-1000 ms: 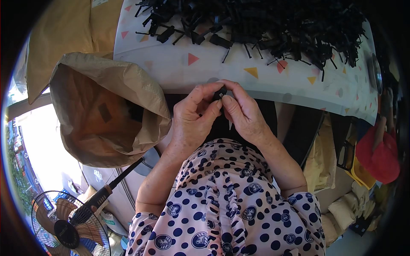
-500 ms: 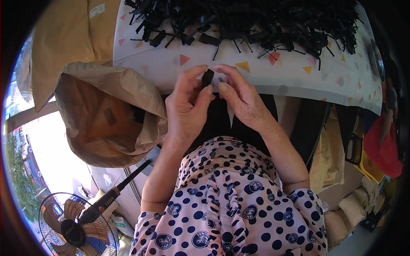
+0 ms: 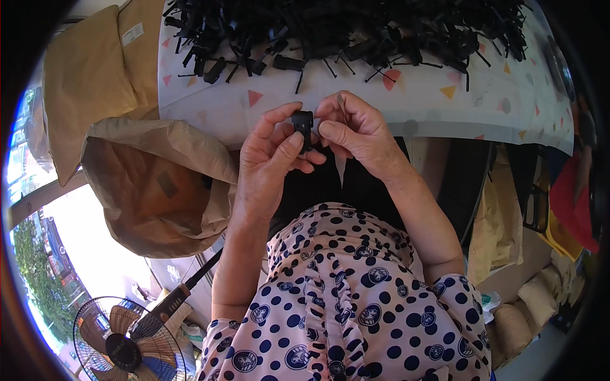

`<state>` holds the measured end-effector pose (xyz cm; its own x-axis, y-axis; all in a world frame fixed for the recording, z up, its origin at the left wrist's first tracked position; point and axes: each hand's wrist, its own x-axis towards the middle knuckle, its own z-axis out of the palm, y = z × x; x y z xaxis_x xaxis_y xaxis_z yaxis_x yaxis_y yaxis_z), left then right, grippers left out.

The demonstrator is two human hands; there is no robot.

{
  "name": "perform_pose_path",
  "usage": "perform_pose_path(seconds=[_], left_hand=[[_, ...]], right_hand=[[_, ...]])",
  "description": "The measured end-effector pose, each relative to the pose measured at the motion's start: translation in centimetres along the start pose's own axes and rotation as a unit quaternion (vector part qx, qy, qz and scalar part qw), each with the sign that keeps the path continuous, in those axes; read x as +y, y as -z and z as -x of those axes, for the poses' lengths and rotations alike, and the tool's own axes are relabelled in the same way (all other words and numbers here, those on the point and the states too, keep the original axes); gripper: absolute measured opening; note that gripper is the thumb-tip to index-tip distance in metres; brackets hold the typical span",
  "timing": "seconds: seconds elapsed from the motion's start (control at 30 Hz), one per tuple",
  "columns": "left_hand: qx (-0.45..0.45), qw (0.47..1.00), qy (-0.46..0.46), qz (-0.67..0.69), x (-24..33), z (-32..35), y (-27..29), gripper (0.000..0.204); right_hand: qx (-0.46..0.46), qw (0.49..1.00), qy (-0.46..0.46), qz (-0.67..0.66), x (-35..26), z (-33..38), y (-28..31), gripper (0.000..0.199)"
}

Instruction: Assembling and packaging small black industrial components into a paper bag at a workbench.

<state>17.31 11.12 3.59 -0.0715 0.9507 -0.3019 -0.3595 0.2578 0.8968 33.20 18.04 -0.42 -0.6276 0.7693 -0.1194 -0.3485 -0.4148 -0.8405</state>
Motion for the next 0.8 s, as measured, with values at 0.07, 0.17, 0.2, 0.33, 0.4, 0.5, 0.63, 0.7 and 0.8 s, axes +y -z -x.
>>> perform_pose_path(seconds=[0.07, 0.17, 0.2, 0.33, 0.4, 0.5, 0.63, 0.7, 0.8], left_hand=[[-0.016, 1.000, 0.015, -0.014, -0.2, 0.0, -0.1, 0.036], [-0.044, 0.999, 0.030, -0.007, -0.7, -0.1, 0.2, 0.039], [-0.043, 0.999, 0.031, -0.005, -0.8, -0.1, 0.3, 0.039], [-0.058, 0.995, 0.042, -0.064, -0.3, 0.0, 0.8, 0.040], [-0.068, 0.990, 0.046, -0.113, -0.1, 0.1, 0.9, 0.041], [-0.065, 0.974, 0.012, -0.219, -0.4, 0.2, 0.6, 0.043], [-0.049, 0.966, -0.024, -0.254, -0.6, 0.1, 1.5, 0.045], [-0.039, 0.971, -0.033, -0.235, -0.6, 0.0, 1.6, 0.044], [-0.031, 0.971, -0.037, -0.233, -0.5, -0.1, 1.7, 0.037]], right_hand=[[-0.010, 1.000, -0.019, -0.016, 0.0, 0.0, 0.3, 0.015], [-0.028, 0.997, -0.053, -0.039, 0.4, -0.2, 0.7, 0.017], [-0.035, 0.996, -0.067, -0.046, 0.5, -0.2, 0.8, 0.018], [-0.033, 0.996, -0.082, -0.022, 0.8, -0.2, 0.7, 0.017], [-0.020, 0.998, -0.061, 0.027, 1.1, -0.1, 0.3, 0.021], [-0.010, 0.995, -0.007, 0.094, 1.7, -0.1, -0.3, 0.023], [0.018, 0.986, -0.015, 0.166, 1.4, 0.5, -1.7, 0.022], [0.019, 0.980, -0.006, 0.196, 1.3, 0.9, -2.4, 0.023], [0.007, 0.964, 0.032, 0.264, 1.6, 0.9, -2.9, 0.021]])
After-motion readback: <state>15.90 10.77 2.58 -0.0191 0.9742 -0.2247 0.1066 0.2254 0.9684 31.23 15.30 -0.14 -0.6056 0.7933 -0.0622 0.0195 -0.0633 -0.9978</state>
